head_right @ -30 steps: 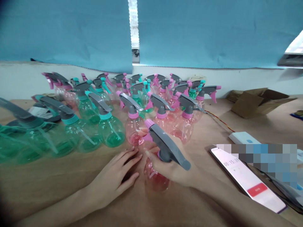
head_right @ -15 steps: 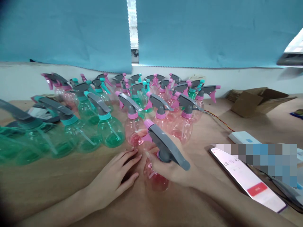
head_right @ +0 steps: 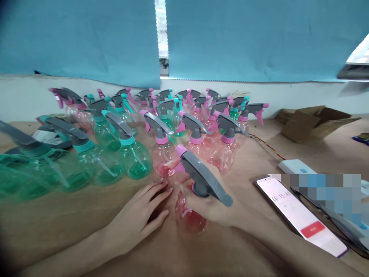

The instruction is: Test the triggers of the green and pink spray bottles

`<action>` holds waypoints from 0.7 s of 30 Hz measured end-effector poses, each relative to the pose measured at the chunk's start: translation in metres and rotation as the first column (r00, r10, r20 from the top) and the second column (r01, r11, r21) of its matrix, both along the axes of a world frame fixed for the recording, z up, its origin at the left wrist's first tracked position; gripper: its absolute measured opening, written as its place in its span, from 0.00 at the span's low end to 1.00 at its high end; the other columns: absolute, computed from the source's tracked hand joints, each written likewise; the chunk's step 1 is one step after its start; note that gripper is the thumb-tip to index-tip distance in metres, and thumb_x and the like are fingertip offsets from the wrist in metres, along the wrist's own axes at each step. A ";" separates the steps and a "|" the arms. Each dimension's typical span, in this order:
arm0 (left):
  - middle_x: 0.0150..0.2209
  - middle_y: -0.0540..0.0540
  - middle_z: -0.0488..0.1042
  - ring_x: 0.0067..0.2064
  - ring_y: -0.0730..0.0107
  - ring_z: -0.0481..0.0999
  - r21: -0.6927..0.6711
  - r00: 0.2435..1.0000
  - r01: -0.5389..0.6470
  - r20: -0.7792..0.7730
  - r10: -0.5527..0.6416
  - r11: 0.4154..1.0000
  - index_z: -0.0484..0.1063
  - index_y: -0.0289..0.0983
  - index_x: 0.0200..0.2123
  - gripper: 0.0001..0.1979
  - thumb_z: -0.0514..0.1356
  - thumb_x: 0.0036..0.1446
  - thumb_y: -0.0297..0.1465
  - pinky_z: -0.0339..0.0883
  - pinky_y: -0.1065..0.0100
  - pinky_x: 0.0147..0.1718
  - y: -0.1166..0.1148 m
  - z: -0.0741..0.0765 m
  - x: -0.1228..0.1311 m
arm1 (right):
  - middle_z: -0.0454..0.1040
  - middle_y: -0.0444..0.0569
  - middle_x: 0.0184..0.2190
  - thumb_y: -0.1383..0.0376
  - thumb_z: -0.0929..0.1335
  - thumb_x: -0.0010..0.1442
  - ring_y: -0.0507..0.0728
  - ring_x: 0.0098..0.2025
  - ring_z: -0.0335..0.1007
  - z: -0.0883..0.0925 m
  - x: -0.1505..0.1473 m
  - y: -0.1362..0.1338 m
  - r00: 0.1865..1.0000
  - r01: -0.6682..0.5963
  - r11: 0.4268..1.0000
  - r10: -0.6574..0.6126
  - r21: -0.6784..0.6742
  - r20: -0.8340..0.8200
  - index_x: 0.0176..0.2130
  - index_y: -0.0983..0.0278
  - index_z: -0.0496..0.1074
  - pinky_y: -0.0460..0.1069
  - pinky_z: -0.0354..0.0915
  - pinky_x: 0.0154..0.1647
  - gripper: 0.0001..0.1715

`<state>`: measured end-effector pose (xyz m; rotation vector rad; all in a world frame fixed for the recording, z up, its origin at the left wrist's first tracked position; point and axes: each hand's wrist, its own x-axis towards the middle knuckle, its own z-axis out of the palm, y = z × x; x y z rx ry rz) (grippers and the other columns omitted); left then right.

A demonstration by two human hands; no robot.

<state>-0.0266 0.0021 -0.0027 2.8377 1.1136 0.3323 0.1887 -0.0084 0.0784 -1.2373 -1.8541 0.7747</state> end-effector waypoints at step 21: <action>0.60 0.38 0.64 0.60 0.54 0.62 0.002 1.000 0.005 0.022 -0.005 1.000 0.62 0.33 0.59 0.22 0.53 0.64 0.36 0.59 0.50 0.57 0.000 -0.001 0.000 | 0.62 0.42 0.19 0.62 0.61 0.53 0.52 0.23 0.65 0.004 -0.004 0.003 0.995 -0.101 0.995 0.100 -0.014 -0.024 0.21 0.59 0.57 0.49 0.71 0.29 0.10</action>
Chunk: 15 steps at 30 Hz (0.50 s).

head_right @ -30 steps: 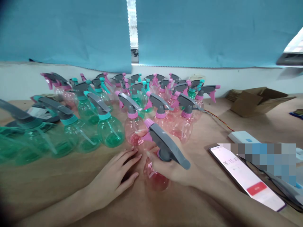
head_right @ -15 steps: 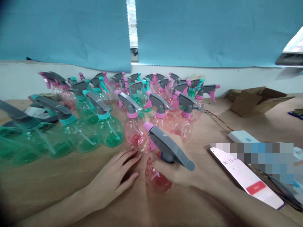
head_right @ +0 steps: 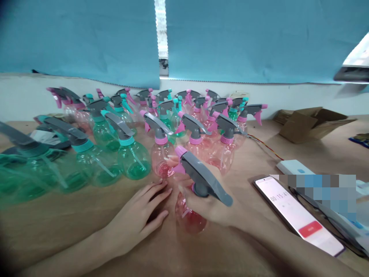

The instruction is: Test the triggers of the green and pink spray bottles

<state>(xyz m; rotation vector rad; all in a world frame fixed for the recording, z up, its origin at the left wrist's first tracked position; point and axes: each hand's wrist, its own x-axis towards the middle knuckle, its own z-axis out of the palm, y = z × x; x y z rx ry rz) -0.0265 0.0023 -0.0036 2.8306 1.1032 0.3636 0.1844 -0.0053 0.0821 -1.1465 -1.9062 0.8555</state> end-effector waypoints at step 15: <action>0.60 0.38 0.64 0.61 0.53 0.62 -0.001 1.000 0.004 0.014 -0.004 1.000 0.62 0.34 0.59 0.22 0.53 0.65 0.36 0.58 0.50 0.57 0.000 -0.001 -0.001 | 0.70 0.44 0.21 0.60 0.64 0.56 0.57 0.30 0.72 -0.029 0.014 -0.001 0.987 0.151 0.987 -0.155 0.059 0.053 0.24 0.59 0.68 0.51 0.72 0.28 0.11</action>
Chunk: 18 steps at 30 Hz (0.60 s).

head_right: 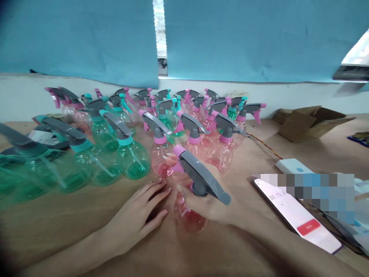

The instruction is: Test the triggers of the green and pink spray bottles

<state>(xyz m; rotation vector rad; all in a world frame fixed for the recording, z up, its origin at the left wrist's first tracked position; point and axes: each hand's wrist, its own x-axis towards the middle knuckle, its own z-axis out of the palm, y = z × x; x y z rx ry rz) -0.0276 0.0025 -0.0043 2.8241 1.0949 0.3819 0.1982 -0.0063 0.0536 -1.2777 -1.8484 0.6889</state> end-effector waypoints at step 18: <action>0.60 0.39 0.64 0.61 0.54 0.62 -0.003 1.000 -0.010 0.001 0.010 1.000 0.62 0.35 0.59 0.22 0.53 0.65 0.36 0.57 0.51 0.58 -0.001 0.001 0.000 | 0.66 0.42 0.16 0.57 0.65 0.58 0.57 0.29 0.73 -0.011 -0.001 -0.001 0.995 0.005 0.998 -0.011 -0.066 -0.096 0.31 0.58 0.73 0.51 0.71 0.26 0.10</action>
